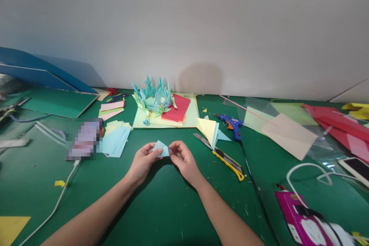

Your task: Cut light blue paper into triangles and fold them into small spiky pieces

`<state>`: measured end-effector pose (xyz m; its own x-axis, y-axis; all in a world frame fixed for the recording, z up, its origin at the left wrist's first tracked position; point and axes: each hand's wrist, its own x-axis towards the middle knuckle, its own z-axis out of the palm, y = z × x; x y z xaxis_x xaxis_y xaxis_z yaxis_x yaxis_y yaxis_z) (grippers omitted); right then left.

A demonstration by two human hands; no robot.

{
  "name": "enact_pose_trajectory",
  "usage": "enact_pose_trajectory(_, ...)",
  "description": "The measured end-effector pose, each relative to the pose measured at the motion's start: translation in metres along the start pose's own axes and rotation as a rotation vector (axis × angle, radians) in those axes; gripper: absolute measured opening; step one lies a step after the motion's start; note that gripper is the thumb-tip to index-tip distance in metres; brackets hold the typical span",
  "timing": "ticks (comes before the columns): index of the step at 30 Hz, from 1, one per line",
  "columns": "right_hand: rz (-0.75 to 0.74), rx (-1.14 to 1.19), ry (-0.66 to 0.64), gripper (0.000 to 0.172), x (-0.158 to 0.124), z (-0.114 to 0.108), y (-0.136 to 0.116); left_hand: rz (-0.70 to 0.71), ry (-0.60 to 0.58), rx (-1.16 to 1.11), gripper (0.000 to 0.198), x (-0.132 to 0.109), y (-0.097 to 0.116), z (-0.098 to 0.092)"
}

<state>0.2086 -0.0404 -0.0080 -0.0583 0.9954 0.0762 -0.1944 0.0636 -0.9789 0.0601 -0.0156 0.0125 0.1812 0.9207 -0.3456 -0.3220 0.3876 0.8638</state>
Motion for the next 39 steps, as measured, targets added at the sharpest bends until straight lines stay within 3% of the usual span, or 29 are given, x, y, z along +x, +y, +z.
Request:
enact_pose_trajectory(6,0.023,-0.032,0.052,0.035,0.003,-0.002,0.002,0.171,-0.043,0.249,0.031,-0.002,-0.002,0.004)
enact_pose_trajectory(10,0.013,-0.101,0.135,0.033,0.004,-0.002,0.005,0.117,-0.112,0.214,0.037,-0.002,-0.005,0.004)
enact_pose_trajectory(15,-0.018,-0.178,0.147,0.029,0.004,-0.004,0.007,0.030,-0.120,0.107,0.045,-0.001,-0.005,0.003)
enact_pose_trajectory(19,-0.242,-0.403,0.161,0.008,0.002,-0.003,0.005,-0.003,-0.126,0.099,0.047,-0.001,-0.003,0.004)
enact_pose_trajectory(23,-0.492,-0.709,0.105,0.016,0.000,-0.002,0.000,-0.014,-0.088,0.133,0.048,-0.001,-0.003,0.004)
enact_pose_trajectory(27,-0.613,-0.814,-0.038,0.022,0.001,-0.007,-0.002,-0.004,-0.072,0.166,0.044,-0.001,-0.005,0.002)
enact_pose_trajectory(32,-0.605,-0.847,-0.142,0.019,0.002,-0.011,-0.003,0.012,-0.081,0.198,0.038,-0.001,-0.004,0.002)
enact_pose_trajectory(39,-0.537,-0.788,-0.127,0.018,0.001,-0.010,-0.003,0.024,-0.093,0.230,0.036,-0.001,-0.006,0.002)
